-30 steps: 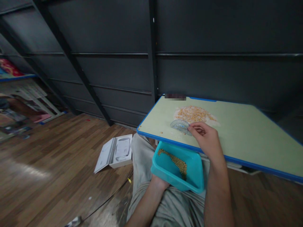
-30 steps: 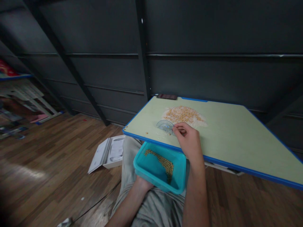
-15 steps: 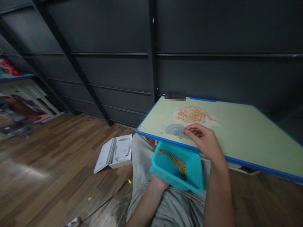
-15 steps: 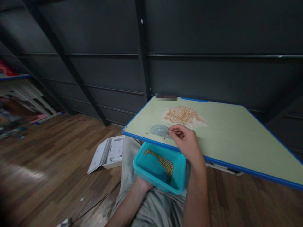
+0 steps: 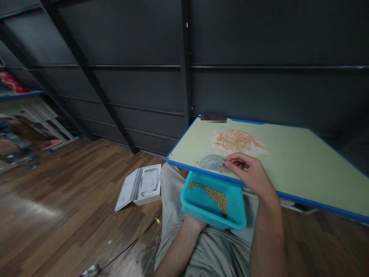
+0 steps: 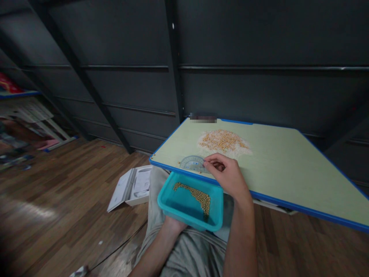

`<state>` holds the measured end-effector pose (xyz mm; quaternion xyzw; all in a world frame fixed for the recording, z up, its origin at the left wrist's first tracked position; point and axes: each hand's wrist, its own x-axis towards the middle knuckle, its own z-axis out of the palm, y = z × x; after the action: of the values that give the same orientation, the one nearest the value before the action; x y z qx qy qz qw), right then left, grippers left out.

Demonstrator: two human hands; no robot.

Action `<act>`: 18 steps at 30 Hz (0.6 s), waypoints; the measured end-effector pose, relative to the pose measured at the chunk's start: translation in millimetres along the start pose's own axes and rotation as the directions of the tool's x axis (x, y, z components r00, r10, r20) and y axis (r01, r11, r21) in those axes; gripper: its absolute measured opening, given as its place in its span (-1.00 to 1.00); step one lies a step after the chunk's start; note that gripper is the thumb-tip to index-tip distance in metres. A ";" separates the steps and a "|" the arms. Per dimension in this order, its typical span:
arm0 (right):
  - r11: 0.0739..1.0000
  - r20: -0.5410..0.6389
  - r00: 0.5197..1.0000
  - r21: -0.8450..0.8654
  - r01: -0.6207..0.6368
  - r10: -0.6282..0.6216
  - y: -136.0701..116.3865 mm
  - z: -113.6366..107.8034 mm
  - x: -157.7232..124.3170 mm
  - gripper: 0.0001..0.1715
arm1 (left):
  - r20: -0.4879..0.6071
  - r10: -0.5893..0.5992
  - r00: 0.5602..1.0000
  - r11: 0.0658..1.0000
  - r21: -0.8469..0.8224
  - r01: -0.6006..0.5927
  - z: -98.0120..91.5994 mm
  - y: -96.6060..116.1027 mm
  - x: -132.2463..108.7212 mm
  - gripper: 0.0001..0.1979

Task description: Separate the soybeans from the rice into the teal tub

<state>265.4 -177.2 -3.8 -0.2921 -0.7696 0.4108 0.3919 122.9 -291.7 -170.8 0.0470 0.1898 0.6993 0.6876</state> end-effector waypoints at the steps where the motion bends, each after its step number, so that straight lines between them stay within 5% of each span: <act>1: 1.000 0.002 1.000 -0.001 0.000 0.000 -0.4 -0.2 -0.2 -0.85 | -0.011 0.013 1.000 1.000 0.011 -0.013 1.8 0.2 0.1 -0.39; 18: 1.000 0.027 1.000 -0.016 0.011 -0.010 -1.7 -2.8 -2.0 -0.85 | 0.089 0.041 0.995 0.999 0.008 -0.041 -5.4 -3.4 5.5 -0.32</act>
<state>268.7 -178.4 -2.1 -0.2858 -0.7795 0.4064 0.3815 124.0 -287.5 -178.0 0.0854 0.1615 0.7095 0.6806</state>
